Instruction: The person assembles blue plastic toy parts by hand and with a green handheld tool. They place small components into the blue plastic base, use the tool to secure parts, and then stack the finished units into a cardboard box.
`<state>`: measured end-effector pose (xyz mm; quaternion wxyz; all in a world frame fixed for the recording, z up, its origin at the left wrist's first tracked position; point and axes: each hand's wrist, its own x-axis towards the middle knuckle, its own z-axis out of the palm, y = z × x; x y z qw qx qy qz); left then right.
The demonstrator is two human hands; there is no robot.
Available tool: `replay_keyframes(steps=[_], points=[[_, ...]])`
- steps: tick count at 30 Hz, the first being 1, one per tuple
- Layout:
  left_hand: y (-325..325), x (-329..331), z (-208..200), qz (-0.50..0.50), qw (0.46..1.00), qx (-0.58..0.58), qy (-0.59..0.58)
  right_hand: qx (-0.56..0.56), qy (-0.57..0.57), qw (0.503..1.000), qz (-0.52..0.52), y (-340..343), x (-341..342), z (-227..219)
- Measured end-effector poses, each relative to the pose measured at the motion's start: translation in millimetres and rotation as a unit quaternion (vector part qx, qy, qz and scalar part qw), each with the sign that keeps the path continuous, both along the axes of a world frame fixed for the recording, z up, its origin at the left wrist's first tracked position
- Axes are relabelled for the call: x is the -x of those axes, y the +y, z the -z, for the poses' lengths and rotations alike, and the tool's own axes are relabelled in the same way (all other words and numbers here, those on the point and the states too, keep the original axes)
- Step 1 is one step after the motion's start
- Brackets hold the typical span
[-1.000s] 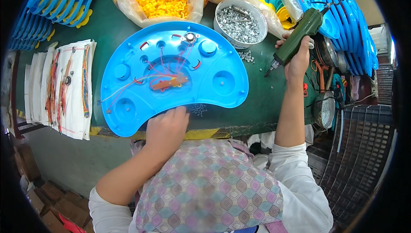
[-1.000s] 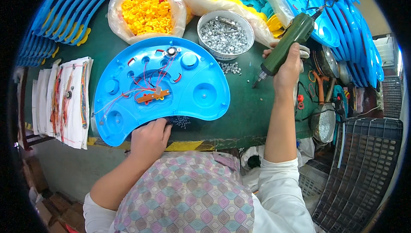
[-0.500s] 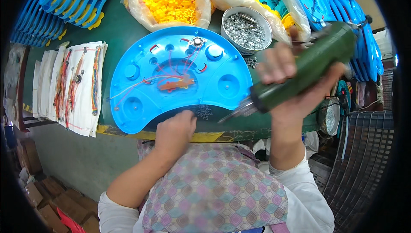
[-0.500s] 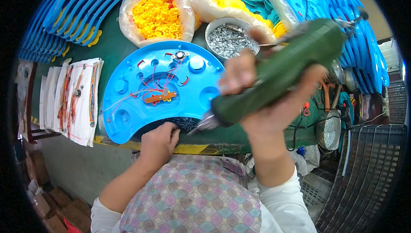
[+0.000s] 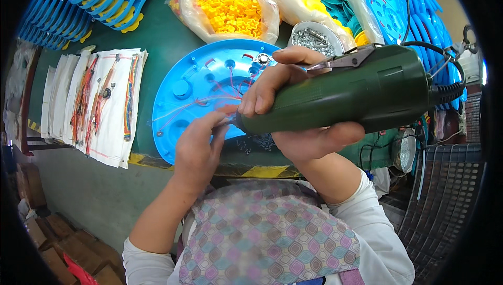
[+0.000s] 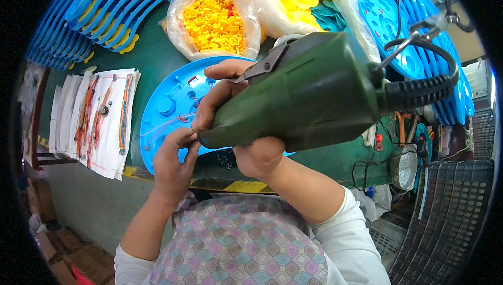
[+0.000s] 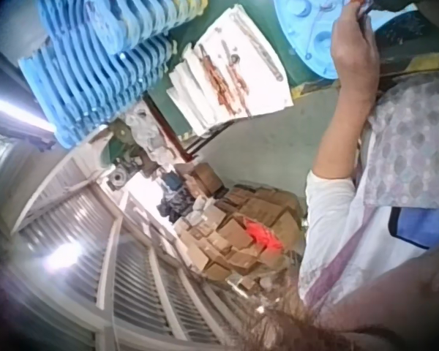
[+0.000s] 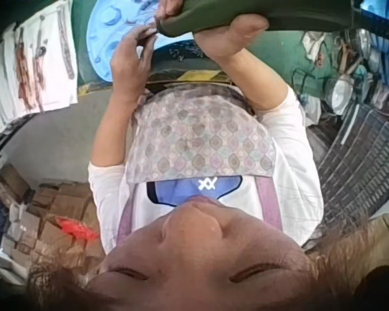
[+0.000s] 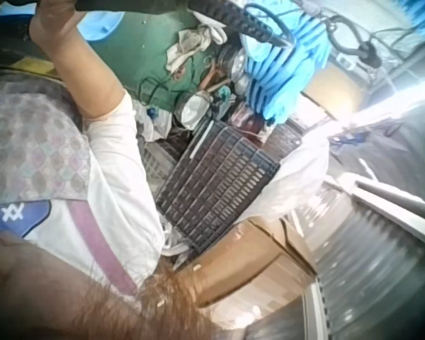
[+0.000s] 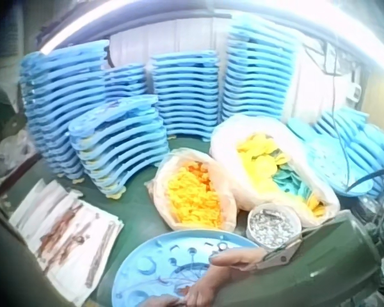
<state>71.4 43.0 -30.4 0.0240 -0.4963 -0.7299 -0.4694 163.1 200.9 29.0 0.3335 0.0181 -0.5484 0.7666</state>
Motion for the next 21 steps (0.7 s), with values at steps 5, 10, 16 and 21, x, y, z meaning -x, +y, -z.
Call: replay_keyframes(steps=[5, 10, 16, 21], points=[[4, 11, -1, 0.014, 0.999, 0.009, -0.034, -0.062, -0.056, 0.996, 0.023, -4, 8, -3], [4, 18, 2, 0.016, 1.0, 0.017, -0.016, -0.07, -0.062, 0.995, 0.023, -7, 14, -4], [5, 17, 4, 0.006, 0.999, 0.012, 0.03, -0.081, -0.093, 0.992, 0.031, -10, 20, -6], [10, 26, 2, -0.009, 0.996, 0.093, 0.005, -0.047, -0.082, 0.995, 0.04, -8, 29, 4]])
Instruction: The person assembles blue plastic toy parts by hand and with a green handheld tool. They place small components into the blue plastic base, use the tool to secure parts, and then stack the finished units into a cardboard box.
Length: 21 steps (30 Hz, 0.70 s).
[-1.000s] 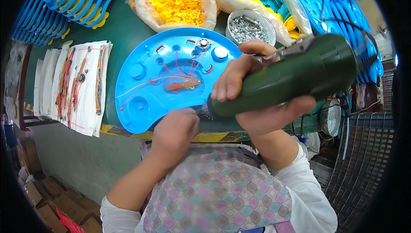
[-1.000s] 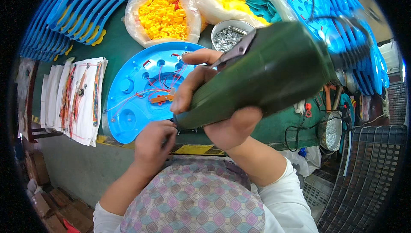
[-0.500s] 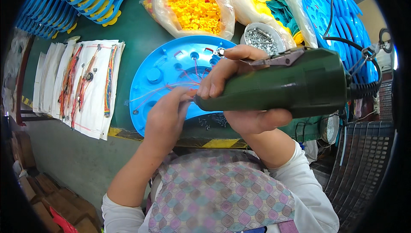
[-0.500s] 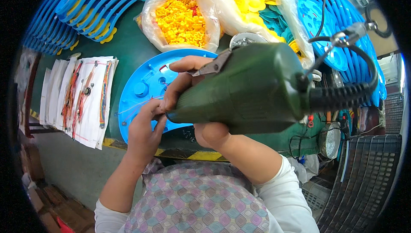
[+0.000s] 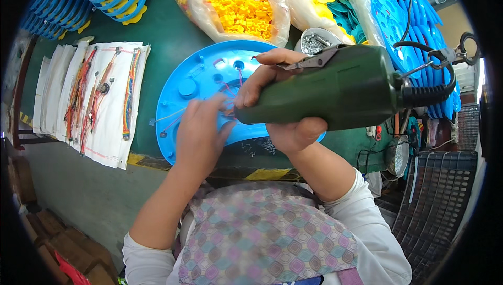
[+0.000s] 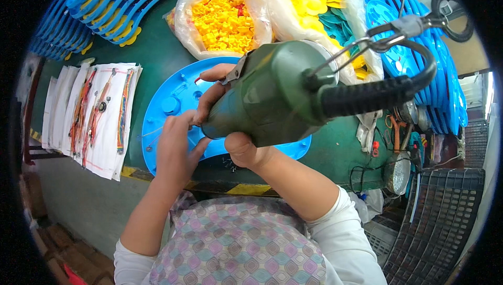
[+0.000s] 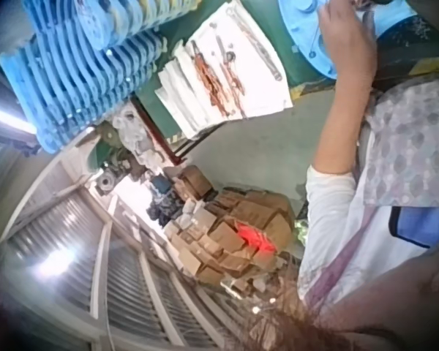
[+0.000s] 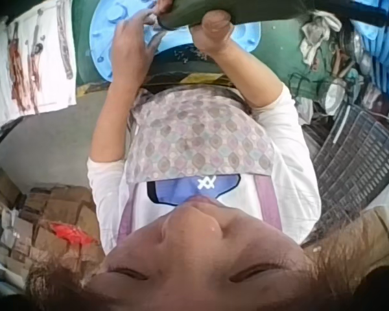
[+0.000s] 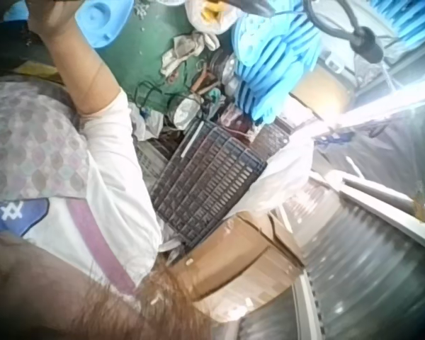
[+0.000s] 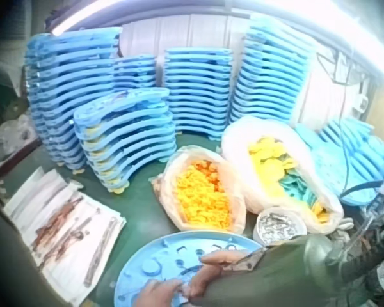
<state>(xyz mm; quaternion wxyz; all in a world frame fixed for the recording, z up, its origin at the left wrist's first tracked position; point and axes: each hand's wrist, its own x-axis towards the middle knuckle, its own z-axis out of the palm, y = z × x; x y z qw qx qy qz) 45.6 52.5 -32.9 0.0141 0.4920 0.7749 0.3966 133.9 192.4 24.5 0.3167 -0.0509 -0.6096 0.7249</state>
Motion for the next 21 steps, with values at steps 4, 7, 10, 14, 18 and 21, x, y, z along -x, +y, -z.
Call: replay_keyframes(steps=[4, 7, 10, 14, 18, 21], points=[[5, -1, 4, -0.007, 1.0, -0.013, -0.008, 0.052, 0.059, 0.996, -0.053, -1, 7, 14], [6, -1, 9, -0.017, 0.999, -0.003, -0.03, 0.064, 0.109, 0.985, -0.119, 5, 12, 35], [2, -1, 13, -0.023, 0.999, 0.003, -0.044, 0.069, 0.075, 0.989, -0.11, 1, 16, 31], [1, -1, 13, -0.021, 0.998, 0.034, -0.057, 0.017, 0.001, 0.993, -0.12, 4, 22, 24], [0, -2, 9, -0.016, 0.995, 0.056, -0.077, -0.032, 0.01, 0.992, -0.119, 7, 21, 27], [-8, 0, 6, -0.011, 0.992, 0.011, -0.122, -0.049, 0.022, 0.998, -0.041, 8, 2, 15]])
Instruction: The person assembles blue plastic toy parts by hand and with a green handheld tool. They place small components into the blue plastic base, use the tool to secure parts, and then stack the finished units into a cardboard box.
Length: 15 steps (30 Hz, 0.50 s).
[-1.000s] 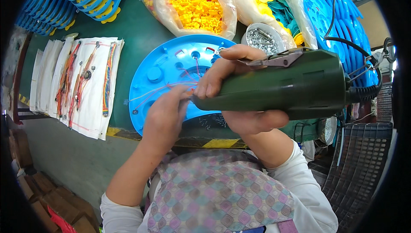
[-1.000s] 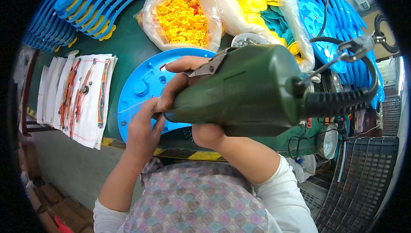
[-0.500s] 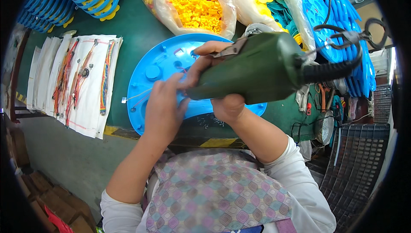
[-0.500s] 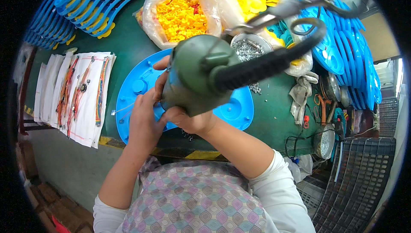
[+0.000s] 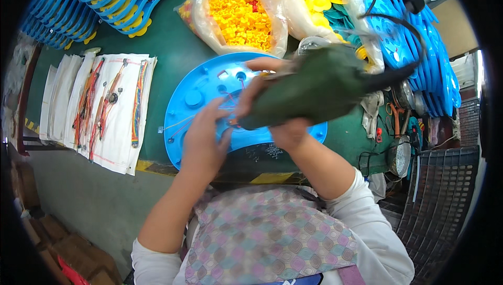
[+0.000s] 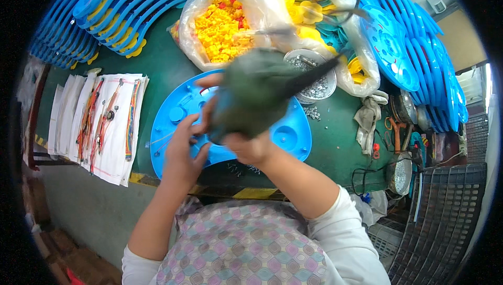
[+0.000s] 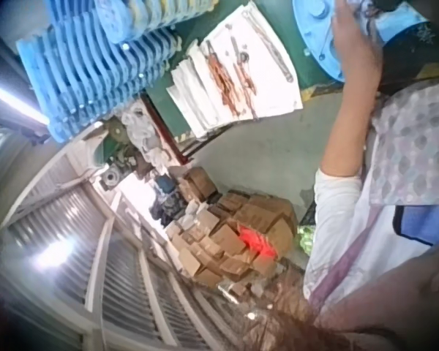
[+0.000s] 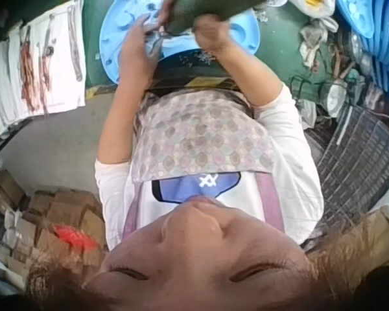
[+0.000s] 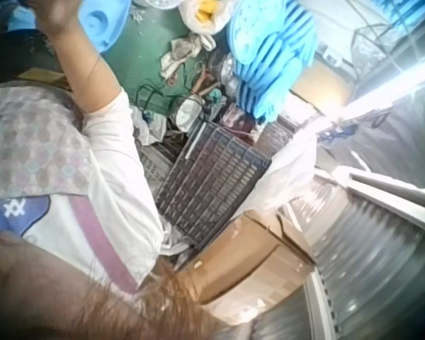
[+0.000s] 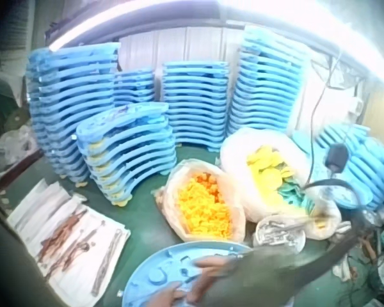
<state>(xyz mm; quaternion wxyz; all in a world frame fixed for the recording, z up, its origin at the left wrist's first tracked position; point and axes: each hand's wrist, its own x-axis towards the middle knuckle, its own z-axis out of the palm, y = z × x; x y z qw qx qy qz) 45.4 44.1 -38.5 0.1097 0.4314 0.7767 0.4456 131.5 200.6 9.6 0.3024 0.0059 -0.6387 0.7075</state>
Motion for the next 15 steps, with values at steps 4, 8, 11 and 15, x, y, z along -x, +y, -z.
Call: replay_keyframes(steps=[4, 8, 11, 15], points=[[-33, 26, -13, -0.127, 0.975, -0.019, 0.183, -0.001, 0.161, 0.966, 0.201, 46, -66, -17], [-67, 50, 6, -0.141, 0.981, 0.02, -0.129, 0.038, 0.088, 0.932, 0.35, 98, -130, -1], [-69, 46, 28, -0.16, 0.981, 0.028, -0.106, 0.158, 0.05, 0.908, 0.385, 127, -171, 30], [-64, 63, -27, -0.207, 0.956, -0.063, -0.196, 0.189, 0.008, 0.839, 0.51, 137, -195, 55]])
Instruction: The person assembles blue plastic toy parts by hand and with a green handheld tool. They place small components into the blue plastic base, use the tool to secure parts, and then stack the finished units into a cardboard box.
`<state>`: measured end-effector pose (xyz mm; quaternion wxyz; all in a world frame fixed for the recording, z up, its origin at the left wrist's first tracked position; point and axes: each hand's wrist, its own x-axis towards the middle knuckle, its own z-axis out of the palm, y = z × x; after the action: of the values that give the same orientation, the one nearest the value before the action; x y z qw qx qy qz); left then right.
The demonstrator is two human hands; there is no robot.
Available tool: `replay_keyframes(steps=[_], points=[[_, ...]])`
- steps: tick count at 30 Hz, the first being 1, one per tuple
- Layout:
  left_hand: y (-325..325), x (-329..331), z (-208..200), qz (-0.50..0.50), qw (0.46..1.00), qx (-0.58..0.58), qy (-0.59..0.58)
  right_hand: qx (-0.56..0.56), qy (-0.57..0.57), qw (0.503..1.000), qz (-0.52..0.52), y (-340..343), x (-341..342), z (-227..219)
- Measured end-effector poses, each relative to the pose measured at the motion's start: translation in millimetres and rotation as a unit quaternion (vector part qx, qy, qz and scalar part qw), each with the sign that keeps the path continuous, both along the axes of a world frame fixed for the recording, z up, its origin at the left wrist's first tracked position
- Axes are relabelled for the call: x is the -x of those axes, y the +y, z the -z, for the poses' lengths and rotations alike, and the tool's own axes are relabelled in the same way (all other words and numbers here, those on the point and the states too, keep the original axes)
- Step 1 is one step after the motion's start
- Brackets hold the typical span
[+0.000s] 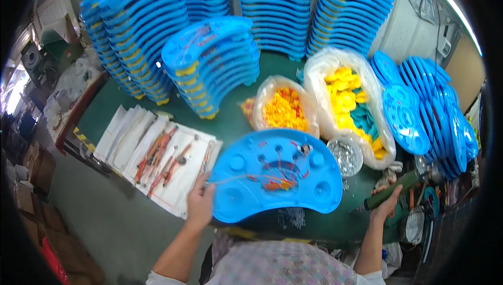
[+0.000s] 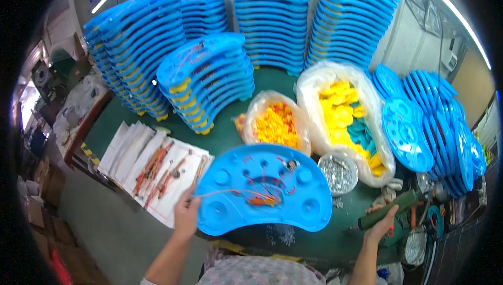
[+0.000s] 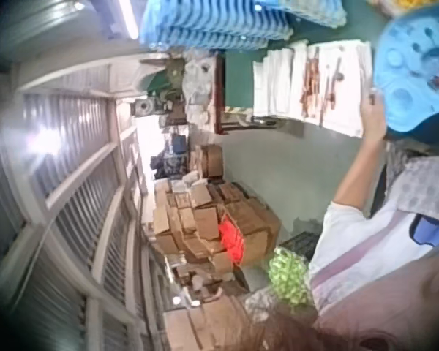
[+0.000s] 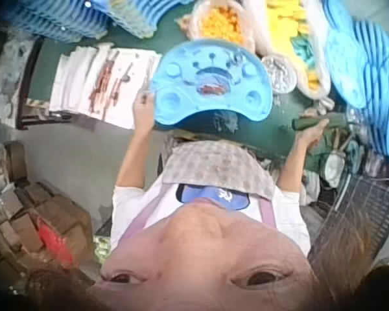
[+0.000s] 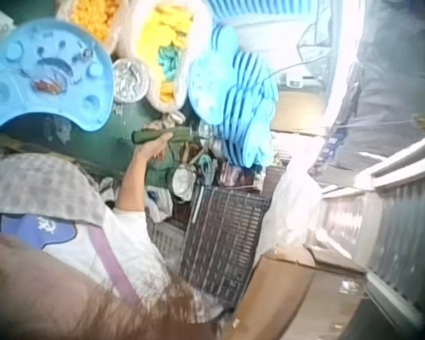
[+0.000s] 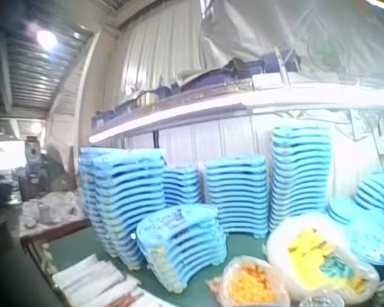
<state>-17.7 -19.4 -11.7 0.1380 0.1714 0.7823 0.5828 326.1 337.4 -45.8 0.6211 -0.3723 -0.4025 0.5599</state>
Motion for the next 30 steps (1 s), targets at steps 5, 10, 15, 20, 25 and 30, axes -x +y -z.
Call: replay_keyframes(steps=[5, 10, 15, 20, 25, 30], points=[[22, 127, -92, -0.117, 0.954, -0.174, 0.214, -0.066, -0.198, 0.977, 0.046, 23, -10, 20], [66, 267, -160, -0.11, 0.92, -0.205, 0.316, -0.167, -0.359, 0.904, 0.159, -10, 26, -11], [80, 330, -160, -0.04, 0.987, -0.156, 0.005, -0.41, -0.489, 0.755, 0.153, -47, 53, -53], [63, 328, -157, -0.024, 0.998, -0.035, 0.048, -0.415, -0.437, 0.797, 0.029, -61, 138, -78], [65, 312, -173, -0.014, 0.991, -0.092, -0.092, -0.391, -0.367, 0.812, -0.23, -113, 245, -103], [102, 317, -172, 0.007, 0.98, -0.117, -0.161, -0.386, -0.35, 0.761, -0.387, -196, 269, -150]])
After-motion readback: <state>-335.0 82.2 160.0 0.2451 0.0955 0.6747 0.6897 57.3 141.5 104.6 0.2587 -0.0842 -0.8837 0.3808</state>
